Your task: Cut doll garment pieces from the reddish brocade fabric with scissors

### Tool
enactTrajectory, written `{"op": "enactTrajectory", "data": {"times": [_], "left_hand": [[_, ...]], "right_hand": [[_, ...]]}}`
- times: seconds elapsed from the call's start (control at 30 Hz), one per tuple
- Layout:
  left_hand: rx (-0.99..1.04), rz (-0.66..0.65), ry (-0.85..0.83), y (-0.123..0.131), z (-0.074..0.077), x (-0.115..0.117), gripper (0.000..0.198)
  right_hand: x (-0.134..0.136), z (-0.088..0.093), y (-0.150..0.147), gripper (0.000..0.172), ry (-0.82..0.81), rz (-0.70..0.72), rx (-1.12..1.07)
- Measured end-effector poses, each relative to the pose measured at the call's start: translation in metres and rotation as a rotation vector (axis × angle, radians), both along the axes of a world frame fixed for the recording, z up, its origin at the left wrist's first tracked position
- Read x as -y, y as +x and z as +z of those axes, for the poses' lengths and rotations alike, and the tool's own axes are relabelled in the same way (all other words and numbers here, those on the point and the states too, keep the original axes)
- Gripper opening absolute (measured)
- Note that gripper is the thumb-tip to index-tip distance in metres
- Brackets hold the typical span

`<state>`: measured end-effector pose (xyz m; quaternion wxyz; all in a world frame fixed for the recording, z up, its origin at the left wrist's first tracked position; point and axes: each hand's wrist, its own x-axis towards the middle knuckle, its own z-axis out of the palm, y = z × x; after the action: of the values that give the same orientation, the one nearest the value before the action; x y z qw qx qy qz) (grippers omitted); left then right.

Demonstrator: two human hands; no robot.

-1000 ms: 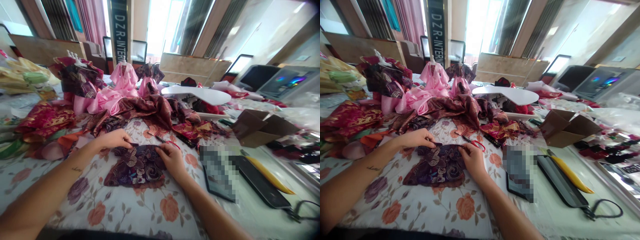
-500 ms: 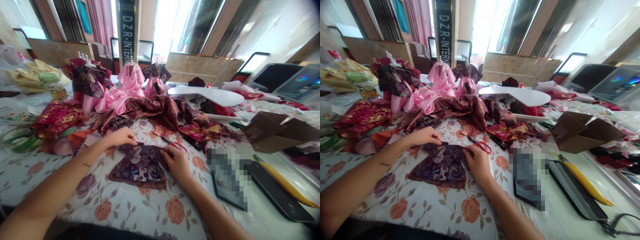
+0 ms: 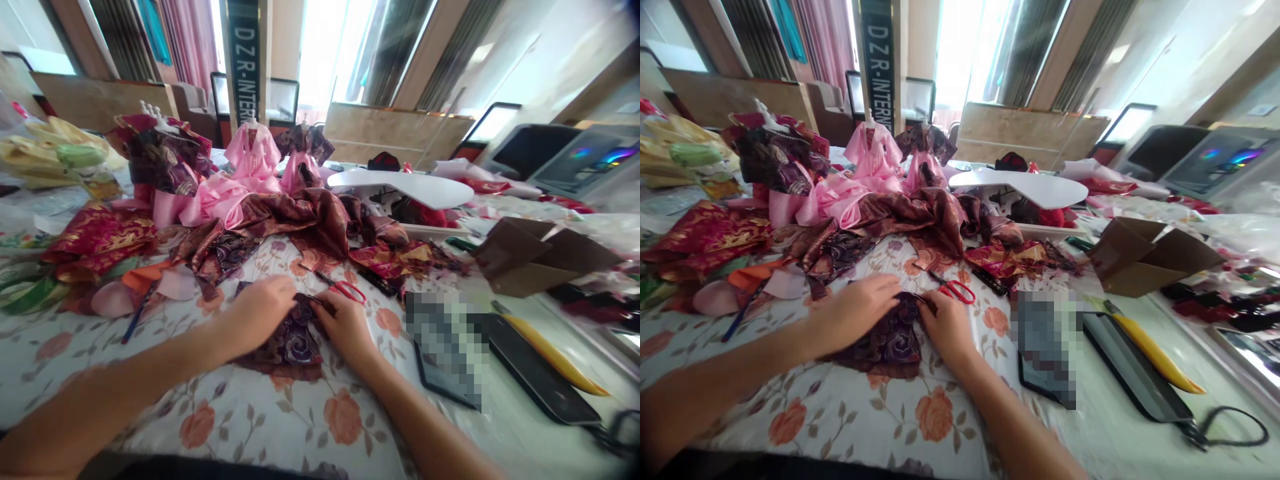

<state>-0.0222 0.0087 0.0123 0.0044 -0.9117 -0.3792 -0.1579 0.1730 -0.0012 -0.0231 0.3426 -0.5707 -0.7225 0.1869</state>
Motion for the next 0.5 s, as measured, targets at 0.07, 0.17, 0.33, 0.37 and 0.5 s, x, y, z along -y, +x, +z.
{"op": "enactTrajectory", "data": {"times": [0.07,0.17,0.33,0.37,0.5], "left_hand": [[-0.071,0.015,0.002,0.009,-0.012,0.02,0.041],[-0.156,0.005,-0.096,0.007,-0.03,0.033,0.062],[-0.203,-0.037,-0.23,-0.007,-0.035,0.029,0.067],[-0.206,-0.036,-0.245,-0.008,-0.035,0.029,0.069],[-0.188,-0.035,-0.274,-0.006,-0.032,0.029,0.073]], "right_hand": [[0.0,0.001,0.0,0.013,0.0,0.006,0.004],[0.0,0.001,-0.001,0.013,-0.003,0.013,0.01],[0.0,0.001,-0.001,0.012,-0.002,0.008,0.013],[0.001,0.001,-0.002,0.012,-0.001,0.005,0.013],[0.001,-0.001,-0.003,0.007,0.001,-0.007,0.005]]}}
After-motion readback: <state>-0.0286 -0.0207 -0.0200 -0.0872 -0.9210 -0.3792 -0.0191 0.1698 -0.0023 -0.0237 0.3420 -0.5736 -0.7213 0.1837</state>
